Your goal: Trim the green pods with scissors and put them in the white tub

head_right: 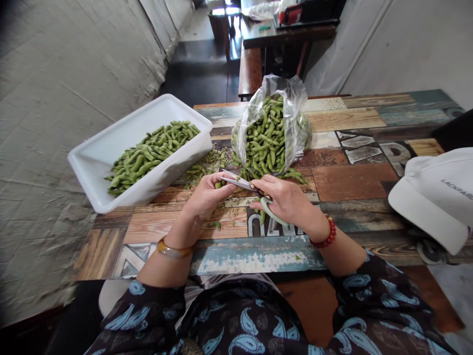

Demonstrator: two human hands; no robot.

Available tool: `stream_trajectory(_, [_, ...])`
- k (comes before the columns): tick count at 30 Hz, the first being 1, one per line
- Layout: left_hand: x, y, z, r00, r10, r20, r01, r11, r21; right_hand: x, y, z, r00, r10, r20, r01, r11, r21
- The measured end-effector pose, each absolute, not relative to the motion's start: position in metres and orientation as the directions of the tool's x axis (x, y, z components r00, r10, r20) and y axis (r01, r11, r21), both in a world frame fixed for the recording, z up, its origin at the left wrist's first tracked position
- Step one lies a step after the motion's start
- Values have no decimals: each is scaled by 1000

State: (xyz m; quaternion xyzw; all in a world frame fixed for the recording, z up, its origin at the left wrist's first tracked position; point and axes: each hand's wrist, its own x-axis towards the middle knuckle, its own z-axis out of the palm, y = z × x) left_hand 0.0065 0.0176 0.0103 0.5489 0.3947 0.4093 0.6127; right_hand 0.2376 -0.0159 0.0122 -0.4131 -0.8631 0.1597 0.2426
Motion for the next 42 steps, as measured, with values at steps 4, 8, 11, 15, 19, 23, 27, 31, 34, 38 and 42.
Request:
stream_trajectory(4, [7, 17, 12, 360, 930, -74, -70, 106, 992, 239, -16, 11, -551, 796, 250, 661, 599, -452])
stream_trajectory(8, [8, 17, 13, 352, 924, -151, -99, 197, 975, 240, -14, 9, -548, 800, 243, 665, 593, -454])
stream_trajectory(11, [8, 18, 13, 325, 925, -198, -184, 267, 946, 240, -11, 6, -484, 829, 280, 683, 558, -471])
stream_trajectory(15, [8, 20, 14, 296, 930, -219, -295, 307, 905, 241, -10, 6, -385, 859, 337, 712, 509, -485])
stream_trajectory(19, [8, 22, 13, 291, 926, -239, -359, 337, 870, 239, -13, 10, -426, 848, 315, 692, 530, -491])
stream_trajectory(23, [10, 21, 9, 325, 917, -231, -385, 352, 854, 235, -15, 12, -452, 837, 307, 687, 547, -478])
stream_trajectory(27, [14, 18, 6, 391, 902, -183, -358, 332, 873, 233, -15, 11, -469, 829, 305, 673, 559, -484])
stream_trajectory(31, [17, 14, 5, 423, 893, -156, -304, 302, 903, 232, -16, 11, -486, 821, 299, 663, 569, -486])
stream_trajectory(34, [17, 13, 5, 404, 905, -134, -251, 251, 935, 233, -16, 12, -491, 826, 277, 663, 561, -496])
stream_trajectory(38, [17, 12, 7, 369, 926, -77, -203, 161, 966, 233, -16, 13, -497, 827, 263, 664, 558, -497])
stream_trajectory(42, [17, 11, 8, 402, 910, -106, -212, 205, 955, 233, -19, 14, -499, 820, 280, 683, 571, -455])
